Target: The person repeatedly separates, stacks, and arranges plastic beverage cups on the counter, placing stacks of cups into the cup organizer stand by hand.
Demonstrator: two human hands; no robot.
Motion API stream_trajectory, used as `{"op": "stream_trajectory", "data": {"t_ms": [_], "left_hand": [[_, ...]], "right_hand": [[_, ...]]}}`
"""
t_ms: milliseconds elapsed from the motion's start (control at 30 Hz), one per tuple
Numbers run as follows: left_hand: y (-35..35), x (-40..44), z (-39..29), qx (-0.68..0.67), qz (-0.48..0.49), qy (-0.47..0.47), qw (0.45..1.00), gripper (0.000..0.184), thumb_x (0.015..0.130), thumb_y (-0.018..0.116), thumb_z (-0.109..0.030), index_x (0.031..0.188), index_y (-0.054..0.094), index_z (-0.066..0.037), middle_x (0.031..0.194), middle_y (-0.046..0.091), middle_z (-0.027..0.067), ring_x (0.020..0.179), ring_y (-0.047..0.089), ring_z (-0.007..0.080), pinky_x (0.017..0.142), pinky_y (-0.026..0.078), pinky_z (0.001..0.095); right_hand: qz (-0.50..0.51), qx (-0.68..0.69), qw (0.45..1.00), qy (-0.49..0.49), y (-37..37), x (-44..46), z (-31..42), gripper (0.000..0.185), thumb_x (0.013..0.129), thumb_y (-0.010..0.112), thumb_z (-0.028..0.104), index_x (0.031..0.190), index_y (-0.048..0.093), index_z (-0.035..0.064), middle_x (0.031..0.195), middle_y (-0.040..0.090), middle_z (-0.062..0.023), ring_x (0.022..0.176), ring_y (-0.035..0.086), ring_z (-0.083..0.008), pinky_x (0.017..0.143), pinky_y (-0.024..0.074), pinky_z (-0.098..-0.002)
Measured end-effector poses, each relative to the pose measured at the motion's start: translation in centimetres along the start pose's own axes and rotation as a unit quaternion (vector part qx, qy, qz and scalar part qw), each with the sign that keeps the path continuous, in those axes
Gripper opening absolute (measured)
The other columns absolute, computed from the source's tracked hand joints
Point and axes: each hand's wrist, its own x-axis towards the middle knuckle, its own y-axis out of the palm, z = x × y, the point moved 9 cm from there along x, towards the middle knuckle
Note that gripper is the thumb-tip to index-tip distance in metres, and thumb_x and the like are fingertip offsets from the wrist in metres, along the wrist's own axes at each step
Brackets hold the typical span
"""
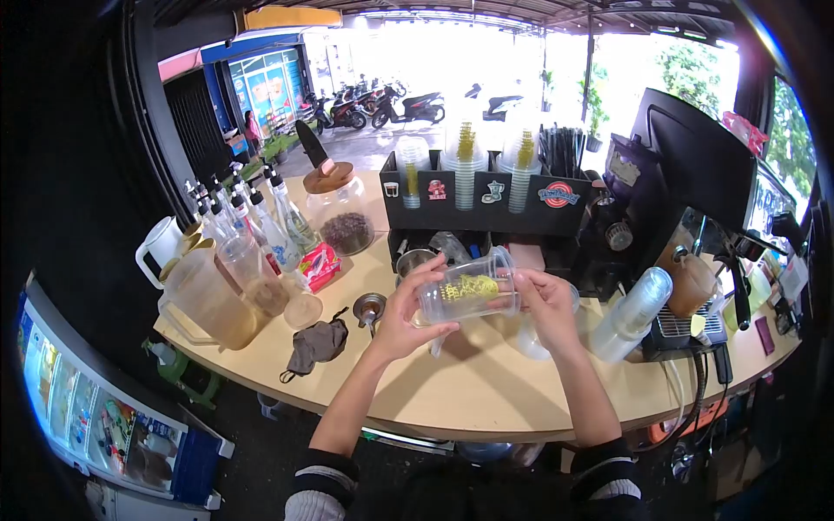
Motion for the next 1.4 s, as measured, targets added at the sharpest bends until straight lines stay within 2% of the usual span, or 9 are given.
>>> {"op": "stream_trajectory", "data": {"t_ms": [133, 200, 433, 500, 600, 1133, 1233, 1333, 1400], "left_hand": [[0.1, -0.1, -0.5, -0.082, -0.064, -0.062, 0.993, 0.073, 0.064, 0.079, -0.004, 0.126, 0.041, -0.006, 0.135, 0.040, 0.0114, 0.124, 0.041, 0.0224, 0.102, 0.037, 0.0371], [-0.2, -0.5, 2.0, -0.111, -0.082, -0.142, 0.980, 0.074, 0.065, 0.079, -0.005, 0.127, 0.040, -0.004, 0.132, 0.042, 0.0106, 0.122, 0.042, 0.0215, 0.101, 0.037, 0.0365], [0.5, -0.1, 1.8, -0.114, -0.034, -0.116, 0.986, 0.074, 0.063, 0.080, -0.002, 0.127, 0.041, -0.003, 0.130, 0.045, 0.0107, 0.117, 0.047, 0.0203, 0.100, 0.039, 0.0350], [0.5, -0.2, 2.3, -0.124, -0.048, -0.137, 0.982, 0.078, 0.060, 0.082, -0.008, 0.126, 0.041, -0.002, 0.130, 0.047, 0.0124, 0.119, 0.046, 0.0216, 0.101, 0.037, 0.0356], [0.6, -0.1, 2.3, -0.126, -0.038, -0.108, 0.985, 0.072, 0.063, 0.079, 0.000, 0.125, 0.042, -0.002, 0.130, 0.045, 0.0107, 0.116, 0.048, 0.0202, 0.100, 0.040, 0.0353], [0.3, -0.9, 3.6, -0.169, -0.057, -0.147, 0.973, 0.071, 0.064, 0.080, -0.004, 0.125, 0.043, 0.000, 0.128, 0.048, 0.0104, 0.115, 0.049, 0.0191, 0.099, 0.040, 0.0339], [0.5, -1.1, 3.9, -0.140, -0.044, -0.146, 0.978, 0.074, 0.065, 0.079, -0.004, 0.128, 0.039, -0.001, 0.131, 0.044, 0.0106, 0.116, 0.047, 0.0189, 0.097, 0.041, 0.0335], [0.2, -1.0, 3.0, -0.025, -0.056, -0.085, 0.994, 0.071, 0.074, 0.074, -0.014, 0.130, 0.031, -0.003, 0.128, 0.043, 0.0118, 0.115, 0.046, 0.0184, 0.097, 0.040, 0.0335], [-1.4, -0.9, 3.0, 0.059, -0.124, -0.077, 0.988, 0.062, 0.083, 0.064, -0.029, 0.128, 0.028, -0.005, 0.121, 0.042, 0.0119, 0.109, 0.046, 0.0171, 0.095, 0.040, 0.0325]], "right_hand": [[-0.016, -0.052, 0.996, -0.065, 0.7, -0.4, 0.8, 0.029, 0.096, 0.046, 0.016, 0.109, 0.057, -0.0068, 0.098, 0.065, -0.0132, 0.080, 0.065, -0.0193, 0.072, 0.0532, -0.0286], [-0.024, -0.063, 0.992, -0.107, 1.1, -0.8, 1.5, 0.027, 0.095, 0.047, 0.014, 0.109, 0.057, -0.0067, 0.097, 0.065, -0.0133, 0.079, 0.065, -0.0183, 0.072, 0.0528, -0.0277], [-0.029, -0.035, 0.996, -0.075, 0.6, -0.9, 1.2, 0.026, 0.095, 0.046, 0.012, 0.108, 0.057, -0.0078, 0.095, 0.065, -0.0134, 0.080, 0.065, -0.0183, 0.072, 0.0545, -0.0283], [-0.033, -0.020, 0.997, -0.071, 0.5, -0.9, 1.1, 0.027, 0.095, 0.047, 0.012, 0.108, 0.057, -0.0085, 0.096, 0.065, -0.0140, 0.081, 0.065, -0.0190, 0.072, 0.0555, -0.0296], [-0.037, -0.019, 0.997, -0.065, 0.2, -1.0, 0.9, 0.027, 0.095, 0.046, 0.013, 0.107, 0.057, -0.0090, 0.096, 0.064, -0.0149, 0.082, 0.065, -0.0200, 0.072, 0.0560, -0.0307], [-0.056, -0.024, 0.997, -0.048, 0.4, -1.0, -0.1, 0.029, 0.095, 0.048, 0.015, 0.109, 0.057, -0.0087, 0.095, 0.064, -0.0159, 0.079, 0.066, -0.0205, 0.068, 0.0551, -0.0281], [-0.053, -0.026, 0.997, -0.059, 0.6, -1.0, -0.3, 0.029, 0.095, 0.047, 0.016, 0.109, 0.057, -0.0074, 0.095, 0.065, -0.0149, 0.079, 0.066, -0.0198, 0.069, 0.0540, -0.0273], [-0.047, -0.043, 0.996, -0.055, 1.4, -0.9, -0.6, 0.028, 0.095, 0.047, 0.016, 0.110, 0.056, -0.0058, 0.095, 0.065, -0.0135, 0.079, 0.066, -0.0191, 0.071, 0.0528, -0.0272], [-0.049, -0.028, 0.995, -0.076, 1.8, -0.8, -0.7, 0.026, 0.095, 0.047, 0.016, 0.109, 0.055, -0.0047, 0.096, 0.065, -0.0124, 0.083, 0.065, -0.0184, 0.076, 0.0512, -0.0273]]}}
